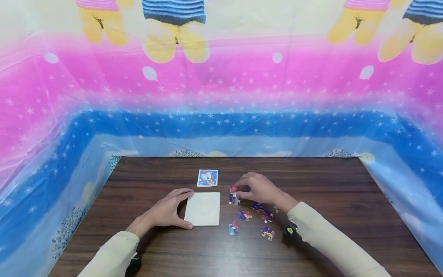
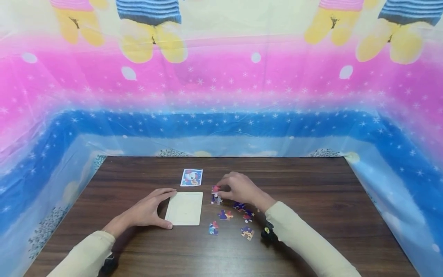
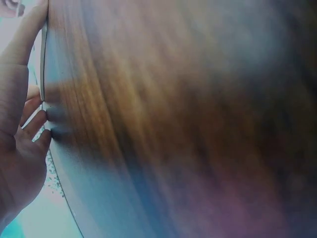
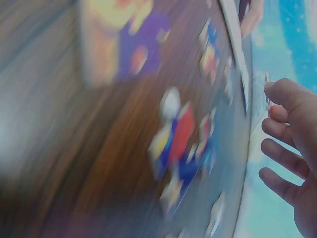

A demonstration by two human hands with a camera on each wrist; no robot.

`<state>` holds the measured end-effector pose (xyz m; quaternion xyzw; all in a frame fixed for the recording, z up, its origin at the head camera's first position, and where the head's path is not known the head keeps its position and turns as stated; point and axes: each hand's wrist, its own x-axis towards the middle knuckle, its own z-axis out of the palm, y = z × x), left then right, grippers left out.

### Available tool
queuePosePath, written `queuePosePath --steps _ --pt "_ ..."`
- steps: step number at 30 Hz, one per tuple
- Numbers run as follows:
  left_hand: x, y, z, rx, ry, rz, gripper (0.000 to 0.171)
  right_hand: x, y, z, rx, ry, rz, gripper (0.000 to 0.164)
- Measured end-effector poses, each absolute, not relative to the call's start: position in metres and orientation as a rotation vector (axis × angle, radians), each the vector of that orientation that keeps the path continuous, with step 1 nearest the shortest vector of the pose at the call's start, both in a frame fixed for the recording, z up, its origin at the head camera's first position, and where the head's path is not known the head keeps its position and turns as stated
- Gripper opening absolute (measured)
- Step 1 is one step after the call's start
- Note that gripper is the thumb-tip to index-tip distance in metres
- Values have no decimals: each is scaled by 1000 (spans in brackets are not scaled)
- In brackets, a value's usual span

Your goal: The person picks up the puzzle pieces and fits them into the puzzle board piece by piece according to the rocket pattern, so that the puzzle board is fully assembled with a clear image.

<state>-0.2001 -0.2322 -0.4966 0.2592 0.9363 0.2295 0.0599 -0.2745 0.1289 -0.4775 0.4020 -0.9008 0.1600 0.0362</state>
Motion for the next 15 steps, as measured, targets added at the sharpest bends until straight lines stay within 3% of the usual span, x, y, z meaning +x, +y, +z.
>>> queuePosePath --steps 15 --pt "-200 -231 -496 754 2839 693 110 -261 62 -466 1381 -2670 593 25"
